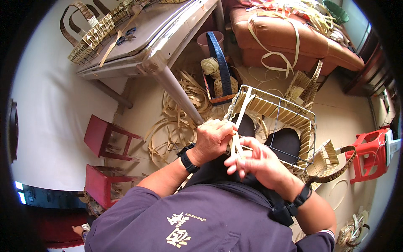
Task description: The person weaves a basket by hand, threading strips of bamboo through the frame and securing them by tucking the ends into the weave.
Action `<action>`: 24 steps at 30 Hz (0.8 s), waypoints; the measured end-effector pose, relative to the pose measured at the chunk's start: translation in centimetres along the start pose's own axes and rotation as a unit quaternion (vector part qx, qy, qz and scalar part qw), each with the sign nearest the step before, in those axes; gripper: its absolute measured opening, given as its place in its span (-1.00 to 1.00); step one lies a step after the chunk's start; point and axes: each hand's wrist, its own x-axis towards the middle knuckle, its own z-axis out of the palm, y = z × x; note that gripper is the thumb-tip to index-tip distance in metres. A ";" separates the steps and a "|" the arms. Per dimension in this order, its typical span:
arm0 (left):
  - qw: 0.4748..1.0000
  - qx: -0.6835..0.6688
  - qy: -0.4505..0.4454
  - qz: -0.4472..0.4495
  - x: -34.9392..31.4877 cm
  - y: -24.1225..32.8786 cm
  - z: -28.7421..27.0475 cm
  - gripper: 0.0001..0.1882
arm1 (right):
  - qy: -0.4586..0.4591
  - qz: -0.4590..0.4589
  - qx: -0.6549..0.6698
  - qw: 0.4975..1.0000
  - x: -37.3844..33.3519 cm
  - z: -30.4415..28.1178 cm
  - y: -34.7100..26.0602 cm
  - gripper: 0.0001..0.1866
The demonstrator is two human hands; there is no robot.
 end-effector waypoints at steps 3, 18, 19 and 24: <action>1.000 0.021 -0.018 0.010 -0.2 0.3 -0.1 -0.86 | 0.053 0.040 0.031 0.997 -3.6 -0.7 0.6 -0.42; 1.000 -0.022 0.007 0.005 0.2 0.0 -0.4 -0.88 | -0.053 -0.063 -0.209 0.974 -2.8 -3.5 -0.1 -0.67; 1.000 -0.022 0.007 0.004 0.3 0.1 -0.5 -0.88 | -0.085 -0.119 -0.296 0.944 -2.5 -3.6 -0.5 -0.61; 0.999 -0.032 -0.001 0.000 0.2 0.1 -0.7 -0.88 | 0.028 -0.011 -0.249 0.968 -1.5 -0.9 -2.2 -0.54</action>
